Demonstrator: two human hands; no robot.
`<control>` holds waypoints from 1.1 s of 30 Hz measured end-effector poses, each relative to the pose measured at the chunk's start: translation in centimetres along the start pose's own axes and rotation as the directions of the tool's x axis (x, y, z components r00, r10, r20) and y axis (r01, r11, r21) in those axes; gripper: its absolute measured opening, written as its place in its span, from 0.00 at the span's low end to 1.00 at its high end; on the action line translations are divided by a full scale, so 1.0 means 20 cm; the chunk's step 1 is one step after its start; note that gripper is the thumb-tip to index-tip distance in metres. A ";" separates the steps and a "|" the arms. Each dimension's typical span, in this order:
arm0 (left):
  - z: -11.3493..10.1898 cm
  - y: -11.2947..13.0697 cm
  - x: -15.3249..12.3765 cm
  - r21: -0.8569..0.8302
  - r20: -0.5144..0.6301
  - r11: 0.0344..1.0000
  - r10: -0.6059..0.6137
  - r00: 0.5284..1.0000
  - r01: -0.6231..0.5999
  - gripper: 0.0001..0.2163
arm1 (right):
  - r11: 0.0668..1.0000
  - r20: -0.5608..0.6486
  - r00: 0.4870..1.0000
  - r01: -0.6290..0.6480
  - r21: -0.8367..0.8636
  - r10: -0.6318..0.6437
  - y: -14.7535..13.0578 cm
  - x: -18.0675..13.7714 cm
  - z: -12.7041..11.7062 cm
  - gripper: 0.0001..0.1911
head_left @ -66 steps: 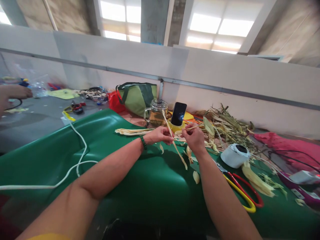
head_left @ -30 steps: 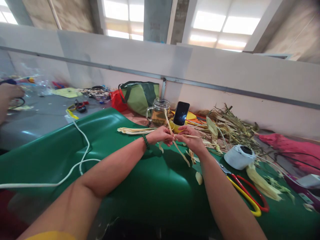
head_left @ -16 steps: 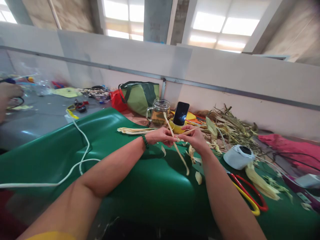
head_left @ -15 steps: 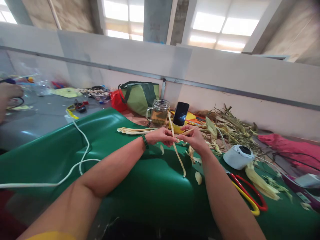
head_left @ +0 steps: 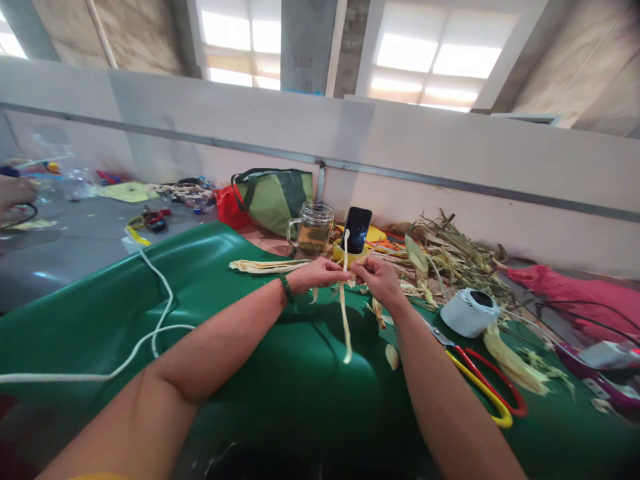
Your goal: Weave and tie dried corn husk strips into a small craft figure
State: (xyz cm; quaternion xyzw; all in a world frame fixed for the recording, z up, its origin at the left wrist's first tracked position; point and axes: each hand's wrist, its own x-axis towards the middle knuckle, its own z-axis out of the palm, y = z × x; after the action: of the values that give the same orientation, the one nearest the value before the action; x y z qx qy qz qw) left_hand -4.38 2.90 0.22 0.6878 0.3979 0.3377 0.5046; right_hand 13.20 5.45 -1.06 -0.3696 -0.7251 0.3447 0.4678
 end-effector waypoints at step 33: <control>0.00 -0.02 0.02 -0.124 -0.191 0.992 0.007 0.982 -0.032 0.21 | 0.998 0.015 0.998 -0.057 -0.027 0.058 -0.03 -0.02 0.00 0.11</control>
State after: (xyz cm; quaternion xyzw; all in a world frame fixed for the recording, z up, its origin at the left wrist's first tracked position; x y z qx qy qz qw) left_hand -4.20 3.40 -0.19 0.6229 0.4151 0.4313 0.5037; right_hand 13.21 4.77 -0.66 -0.3936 -0.7222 0.3515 0.4471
